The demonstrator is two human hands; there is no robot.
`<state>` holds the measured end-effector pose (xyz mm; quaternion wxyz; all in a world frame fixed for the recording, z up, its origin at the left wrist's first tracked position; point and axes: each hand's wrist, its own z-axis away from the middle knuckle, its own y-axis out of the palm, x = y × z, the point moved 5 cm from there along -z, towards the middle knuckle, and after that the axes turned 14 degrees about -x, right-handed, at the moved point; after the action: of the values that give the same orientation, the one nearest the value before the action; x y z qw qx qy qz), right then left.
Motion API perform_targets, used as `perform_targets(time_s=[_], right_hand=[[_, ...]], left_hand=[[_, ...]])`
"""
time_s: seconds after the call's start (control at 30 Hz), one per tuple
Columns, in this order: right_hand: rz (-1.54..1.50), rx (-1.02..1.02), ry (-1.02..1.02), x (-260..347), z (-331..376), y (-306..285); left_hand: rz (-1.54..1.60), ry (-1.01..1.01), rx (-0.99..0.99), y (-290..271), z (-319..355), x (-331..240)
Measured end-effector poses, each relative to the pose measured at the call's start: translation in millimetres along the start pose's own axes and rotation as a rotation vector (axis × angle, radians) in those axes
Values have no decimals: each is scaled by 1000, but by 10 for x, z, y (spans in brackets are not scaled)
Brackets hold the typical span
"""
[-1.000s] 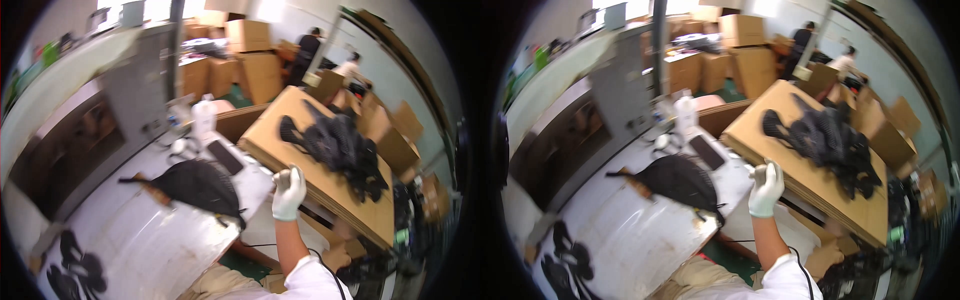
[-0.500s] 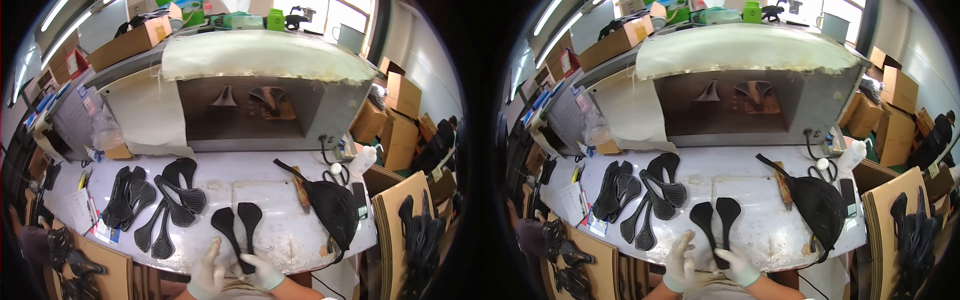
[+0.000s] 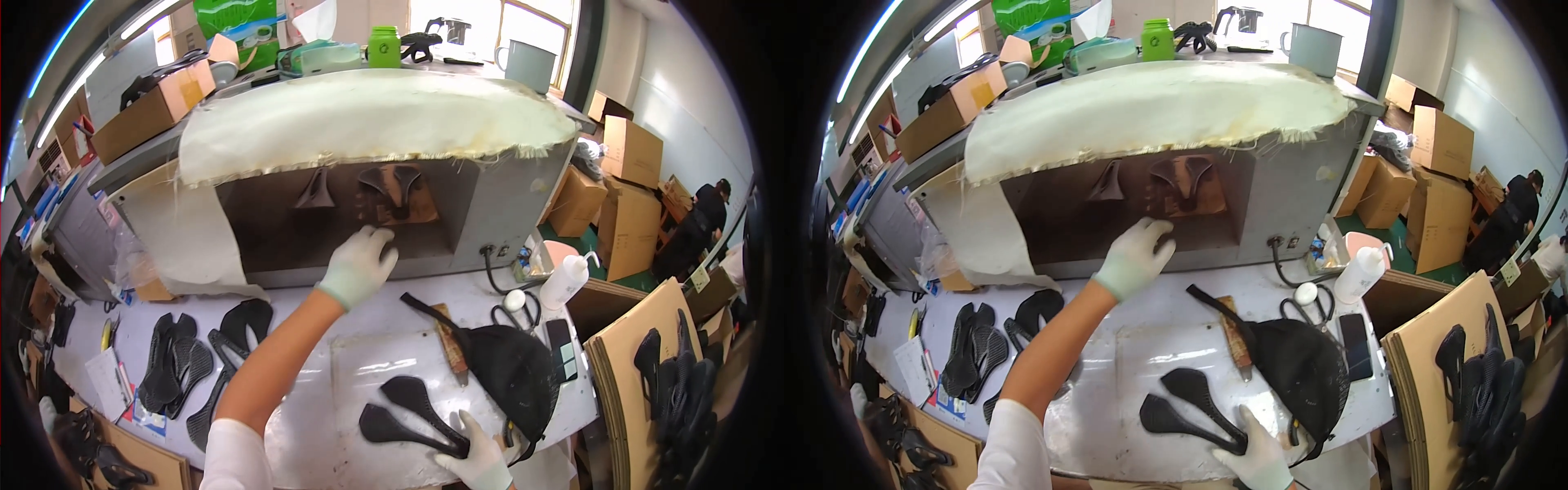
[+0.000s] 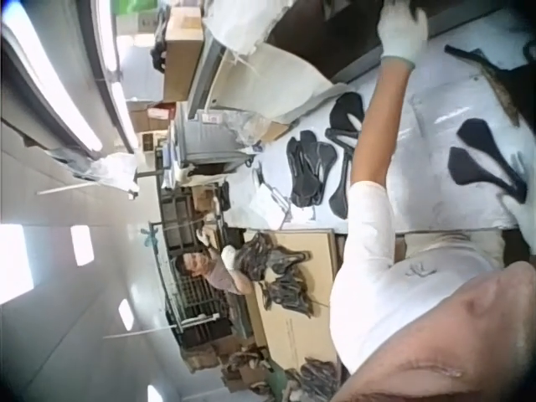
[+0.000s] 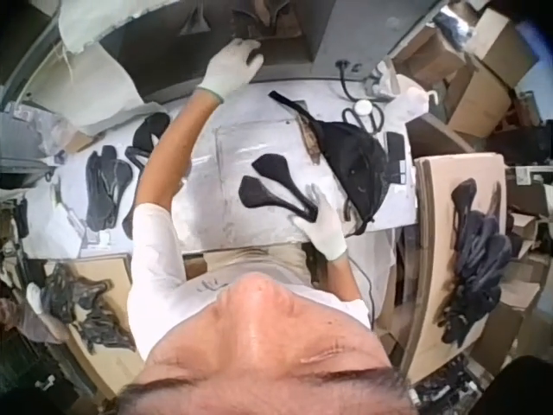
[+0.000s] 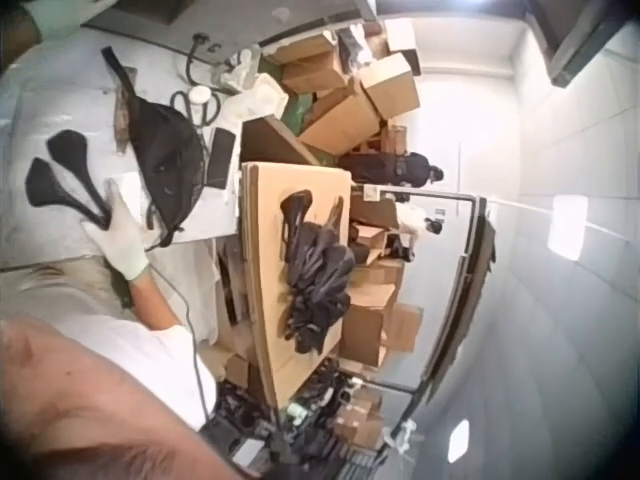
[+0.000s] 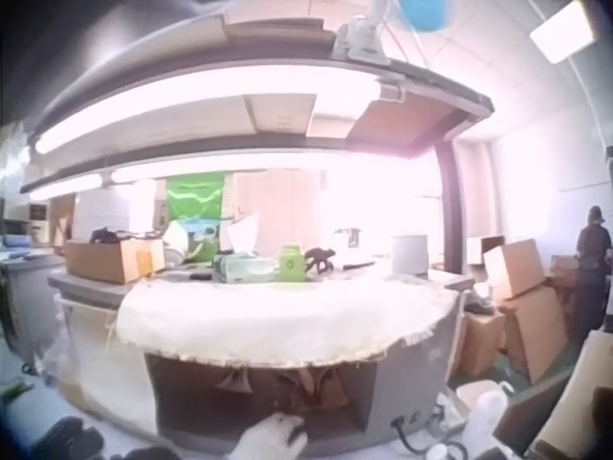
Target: Inspecting 3D printed bicycle saddle padding and bases before placing them into a heat tunnel.
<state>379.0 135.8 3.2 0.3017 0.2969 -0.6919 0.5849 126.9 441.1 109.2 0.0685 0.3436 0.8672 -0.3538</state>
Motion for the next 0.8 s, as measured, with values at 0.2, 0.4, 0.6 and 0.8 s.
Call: perform_targets(time_s=[0.2,0.4,0.6,0.8], right_hand=[[-500,125,350,-304,107,32],[-488,-370,288,-165,-24,-380],[-1122,-633,450,-493,-284,-744],[-1411,-630,358,-40,-1171,-272]], left_hand=[[-425,-326,228,944,-730,451],[-200,-428,-6,737,-672,699],[-91,-40,-246,-686,458,-119],[-119,-239,187,-1536,2801,-1005]])
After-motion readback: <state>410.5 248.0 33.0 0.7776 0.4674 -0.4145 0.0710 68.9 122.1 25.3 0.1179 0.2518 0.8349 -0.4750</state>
